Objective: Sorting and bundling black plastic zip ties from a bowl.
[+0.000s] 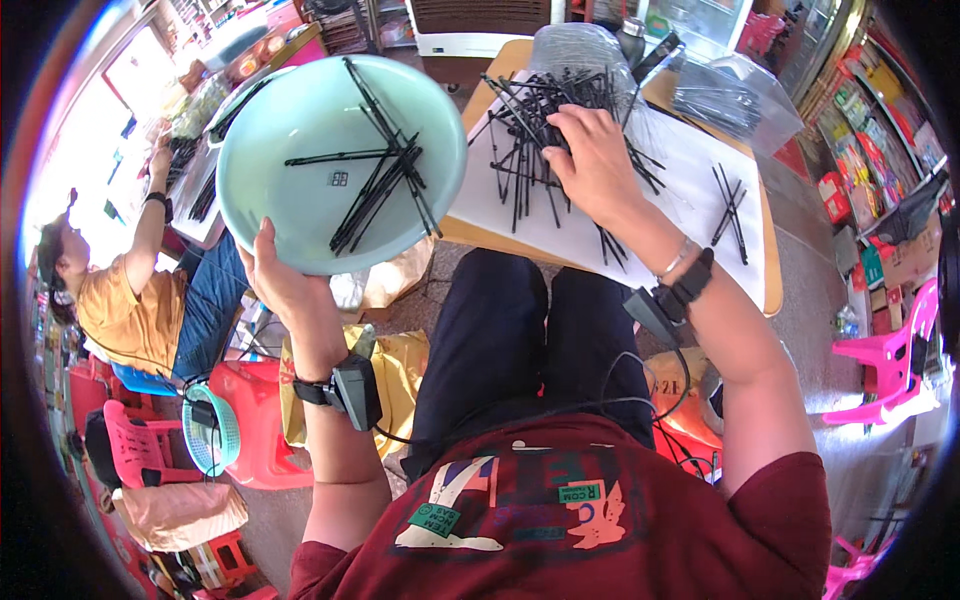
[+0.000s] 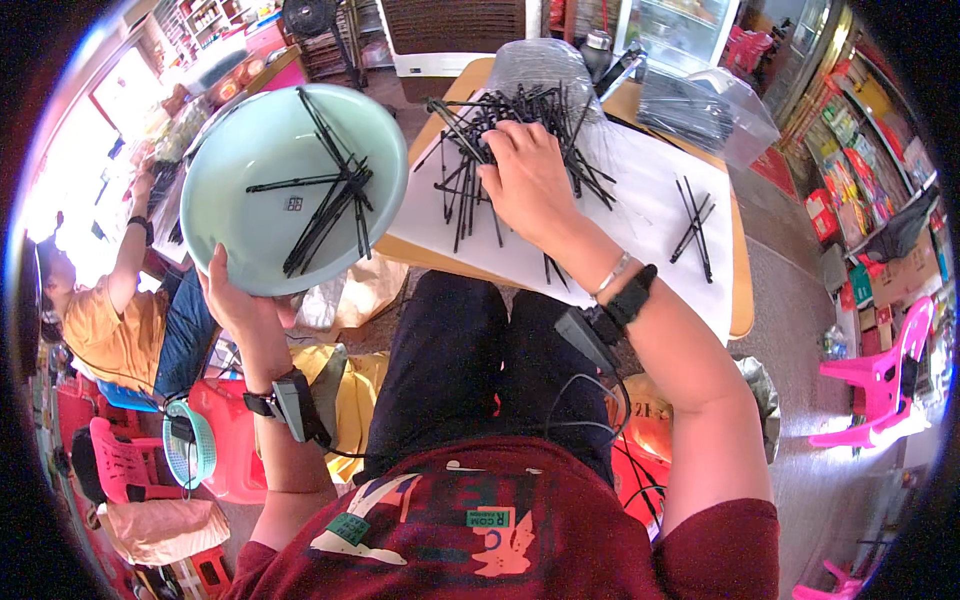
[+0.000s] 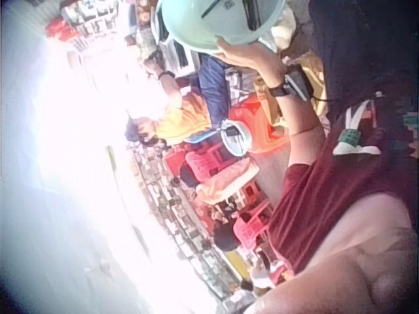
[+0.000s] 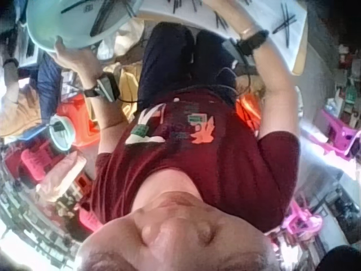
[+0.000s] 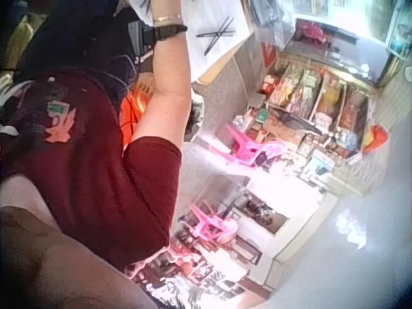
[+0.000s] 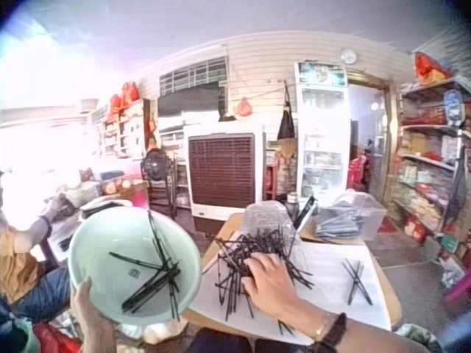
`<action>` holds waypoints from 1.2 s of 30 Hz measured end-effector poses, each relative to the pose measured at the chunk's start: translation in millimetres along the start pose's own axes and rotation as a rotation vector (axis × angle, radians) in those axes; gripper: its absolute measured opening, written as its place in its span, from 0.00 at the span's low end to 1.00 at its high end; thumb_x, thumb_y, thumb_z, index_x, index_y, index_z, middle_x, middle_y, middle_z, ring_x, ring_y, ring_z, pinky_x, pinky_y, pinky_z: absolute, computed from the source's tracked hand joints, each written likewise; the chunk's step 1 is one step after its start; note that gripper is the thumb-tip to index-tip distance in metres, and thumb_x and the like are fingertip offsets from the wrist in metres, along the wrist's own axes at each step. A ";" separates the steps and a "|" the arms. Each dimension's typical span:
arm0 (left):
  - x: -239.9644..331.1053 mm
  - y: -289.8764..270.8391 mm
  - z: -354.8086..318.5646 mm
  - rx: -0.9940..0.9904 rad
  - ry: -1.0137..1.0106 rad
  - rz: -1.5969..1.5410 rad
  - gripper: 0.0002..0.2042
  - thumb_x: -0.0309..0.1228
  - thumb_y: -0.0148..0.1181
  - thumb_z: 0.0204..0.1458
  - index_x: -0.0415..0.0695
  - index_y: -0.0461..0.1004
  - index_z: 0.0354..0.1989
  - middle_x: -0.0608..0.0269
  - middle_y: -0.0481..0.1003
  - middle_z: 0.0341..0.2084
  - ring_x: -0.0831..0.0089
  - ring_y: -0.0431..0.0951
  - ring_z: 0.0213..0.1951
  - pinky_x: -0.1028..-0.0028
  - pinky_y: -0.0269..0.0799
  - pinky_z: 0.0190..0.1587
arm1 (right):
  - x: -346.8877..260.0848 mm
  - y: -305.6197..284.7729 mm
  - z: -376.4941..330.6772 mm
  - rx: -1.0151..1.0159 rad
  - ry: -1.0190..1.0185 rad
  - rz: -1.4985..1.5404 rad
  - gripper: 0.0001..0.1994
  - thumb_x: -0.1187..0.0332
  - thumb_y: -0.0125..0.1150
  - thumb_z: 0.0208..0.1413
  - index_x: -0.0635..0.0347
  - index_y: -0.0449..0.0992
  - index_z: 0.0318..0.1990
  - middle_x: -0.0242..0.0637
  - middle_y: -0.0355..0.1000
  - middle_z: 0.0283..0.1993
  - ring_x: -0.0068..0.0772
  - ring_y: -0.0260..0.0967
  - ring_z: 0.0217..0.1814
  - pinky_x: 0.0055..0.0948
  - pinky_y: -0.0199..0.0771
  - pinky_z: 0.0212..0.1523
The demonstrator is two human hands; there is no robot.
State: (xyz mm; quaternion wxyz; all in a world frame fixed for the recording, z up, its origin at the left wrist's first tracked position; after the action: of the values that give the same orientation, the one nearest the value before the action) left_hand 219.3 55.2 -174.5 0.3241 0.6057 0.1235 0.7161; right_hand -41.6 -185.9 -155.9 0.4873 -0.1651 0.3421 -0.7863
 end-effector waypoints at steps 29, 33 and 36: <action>27.0 -55.7 -18.8 -0.104 -0.007 -0.038 0.23 0.24 0.49 0.49 0.38 0.61 0.57 0.54 0.70 0.48 0.63 0.72 0.48 0.67 0.68 0.50 | -199.6 100.4 19.7 -0.747 -0.273 0.472 0.58 0.46 0.71 0.34 0.77 0.42 0.63 0.65 0.58 0.55 0.63 0.57 0.57 0.42 0.58 0.59; 24.6 -55.0 -23.0 -0.084 -0.018 0.004 0.24 0.24 0.50 0.49 0.39 0.61 0.58 0.55 0.71 0.47 0.65 0.73 0.46 0.69 0.68 0.49 | -214.7 116.9 7.0 -0.588 -0.291 0.388 0.33 0.70 0.65 0.40 0.74 0.56 0.53 0.56 0.70 0.34 0.58 0.69 0.39 0.46 0.69 0.39; 25.0 -61.8 -22.9 -0.031 -0.035 -0.072 0.24 0.22 0.50 0.48 0.38 0.63 0.57 0.56 0.72 0.45 0.68 0.74 0.44 0.71 0.70 0.47 | -222.9 126.0 6.7 -0.541 -0.286 0.393 0.21 0.76 0.60 0.41 0.70 0.60 0.43 0.53 0.70 0.26 0.57 0.70 0.33 0.47 0.68 0.32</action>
State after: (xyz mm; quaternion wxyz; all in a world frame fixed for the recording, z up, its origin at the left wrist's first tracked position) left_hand 215.7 122.4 -195.5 0.3610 0.6081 0.1285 0.6952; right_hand 149.6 -29.1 -222.6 0.6109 -0.3273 0.4912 -0.5276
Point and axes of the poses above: each hand's wrist, its own z-axis towards the middle knuckle, its own y-axis out of the palm, x = y × z, the point moved 8 cm from there along z, towards the middle knuckle
